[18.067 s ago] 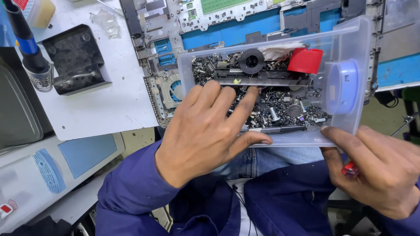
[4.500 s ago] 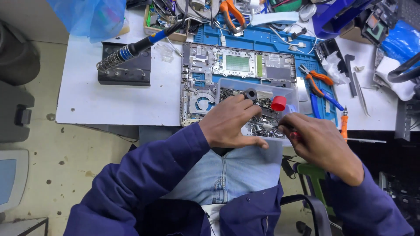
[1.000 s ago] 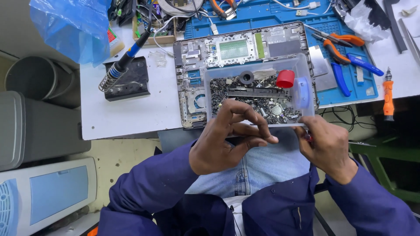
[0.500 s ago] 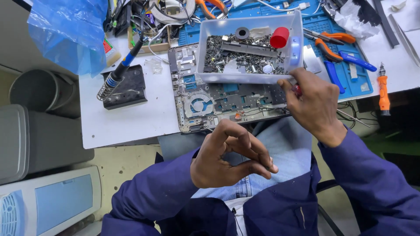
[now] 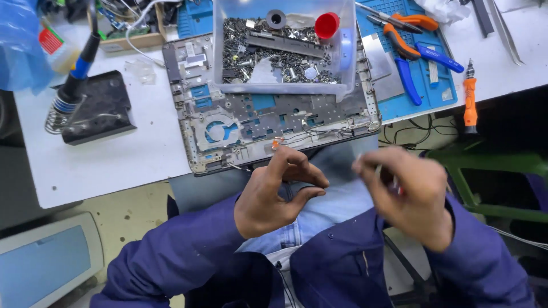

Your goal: Repairing a laptop by searching for and installing specific screws into the internal chassis using a screwdriver.

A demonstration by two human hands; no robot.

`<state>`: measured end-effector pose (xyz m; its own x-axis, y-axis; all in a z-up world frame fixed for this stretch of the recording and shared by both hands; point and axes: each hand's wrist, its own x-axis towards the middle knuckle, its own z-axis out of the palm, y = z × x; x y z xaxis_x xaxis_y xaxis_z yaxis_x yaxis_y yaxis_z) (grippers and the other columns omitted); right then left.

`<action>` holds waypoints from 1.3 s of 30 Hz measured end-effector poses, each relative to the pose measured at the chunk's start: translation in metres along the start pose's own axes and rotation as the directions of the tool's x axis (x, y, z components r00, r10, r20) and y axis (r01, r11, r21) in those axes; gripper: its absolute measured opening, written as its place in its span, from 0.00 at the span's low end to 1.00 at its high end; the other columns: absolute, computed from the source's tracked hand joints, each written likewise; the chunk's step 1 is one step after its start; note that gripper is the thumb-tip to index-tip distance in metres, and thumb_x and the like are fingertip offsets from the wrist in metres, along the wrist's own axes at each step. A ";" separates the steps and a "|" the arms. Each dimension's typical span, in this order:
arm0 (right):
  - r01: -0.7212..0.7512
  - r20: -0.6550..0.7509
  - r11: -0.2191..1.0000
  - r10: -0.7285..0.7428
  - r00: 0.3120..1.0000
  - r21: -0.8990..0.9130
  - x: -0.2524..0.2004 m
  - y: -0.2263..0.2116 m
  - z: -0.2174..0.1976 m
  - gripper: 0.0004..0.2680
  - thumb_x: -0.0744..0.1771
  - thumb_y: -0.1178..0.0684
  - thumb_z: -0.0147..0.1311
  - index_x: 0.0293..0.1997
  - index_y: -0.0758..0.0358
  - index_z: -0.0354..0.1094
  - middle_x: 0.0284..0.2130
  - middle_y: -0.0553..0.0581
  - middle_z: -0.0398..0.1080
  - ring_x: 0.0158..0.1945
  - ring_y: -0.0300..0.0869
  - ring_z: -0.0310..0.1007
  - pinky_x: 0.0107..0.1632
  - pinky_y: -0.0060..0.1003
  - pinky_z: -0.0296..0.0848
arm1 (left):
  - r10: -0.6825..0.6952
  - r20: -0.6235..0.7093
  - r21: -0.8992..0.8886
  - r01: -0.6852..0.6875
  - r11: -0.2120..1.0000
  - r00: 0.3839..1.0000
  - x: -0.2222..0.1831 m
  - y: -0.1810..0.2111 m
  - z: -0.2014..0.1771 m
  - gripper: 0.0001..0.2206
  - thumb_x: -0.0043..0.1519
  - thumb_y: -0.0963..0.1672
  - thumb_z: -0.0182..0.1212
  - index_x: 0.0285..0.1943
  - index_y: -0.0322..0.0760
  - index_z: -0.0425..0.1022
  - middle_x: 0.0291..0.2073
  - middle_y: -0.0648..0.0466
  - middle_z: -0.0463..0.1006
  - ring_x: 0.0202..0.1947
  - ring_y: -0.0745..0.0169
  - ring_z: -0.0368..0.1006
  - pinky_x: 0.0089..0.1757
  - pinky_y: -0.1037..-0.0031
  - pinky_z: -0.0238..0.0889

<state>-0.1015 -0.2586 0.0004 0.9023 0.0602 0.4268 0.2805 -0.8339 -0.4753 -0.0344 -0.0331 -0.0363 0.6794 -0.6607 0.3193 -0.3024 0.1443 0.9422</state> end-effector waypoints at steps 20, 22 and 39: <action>-0.347 0.177 0.837 0.299 0.938 0.424 -0.049 0.016 -0.042 0.06 0.65 0.56 0.56 0.32 0.69 0.69 0.23 0.59 0.71 0.24 0.40 0.69 0.29 0.28 0.66 | 0.535 -0.016 0.164 -0.525 0.835 0.845 0.041 -0.010 0.074 0.07 0.75 0.37 0.43 0.52 0.31 0.69 0.37 0.47 0.78 0.38 0.42 0.80 0.49 0.58 0.78; -0.356 0.217 0.831 0.287 0.933 0.428 -0.048 0.021 -0.036 0.06 0.65 0.56 0.57 0.33 0.69 0.70 0.24 0.58 0.72 0.24 0.40 0.70 0.29 0.28 0.67 | 0.527 -0.019 0.174 -0.516 0.839 0.850 0.037 -0.017 0.071 0.07 0.75 0.38 0.44 0.51 0.31 0.70 0.37 0.47 0.78 0.38 0.44 0.79 0.49 0.58 0.78; -0.067 -0.115 0.995 0.059 0.992 -0.074 -0.028 0.081 0.018 0.01 0.69 0.66 0.62 0.40 0.74 0.76 0.28 0.63 0.75 0.19 0.48 0.67 0.21 0.38 0.65 | 0.575 -0.068 0.844 -0.260 0.469 0.815 0.076 -0.095 0.076 0.02 0.64 0.36 0.64 0.39 0.27 0.80 0.37 0.42 0.79 0.46 0.44 0.79 0.51 0.57 0.76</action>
<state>-0.0980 -0.3176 -0.0640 0.8735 -0.0523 0.4841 0.1942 -0.8743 -0.4448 -0.0052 -0.1528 -0.1090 0.4256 -0.4056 0.8090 -0.8829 -0.3819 0.2730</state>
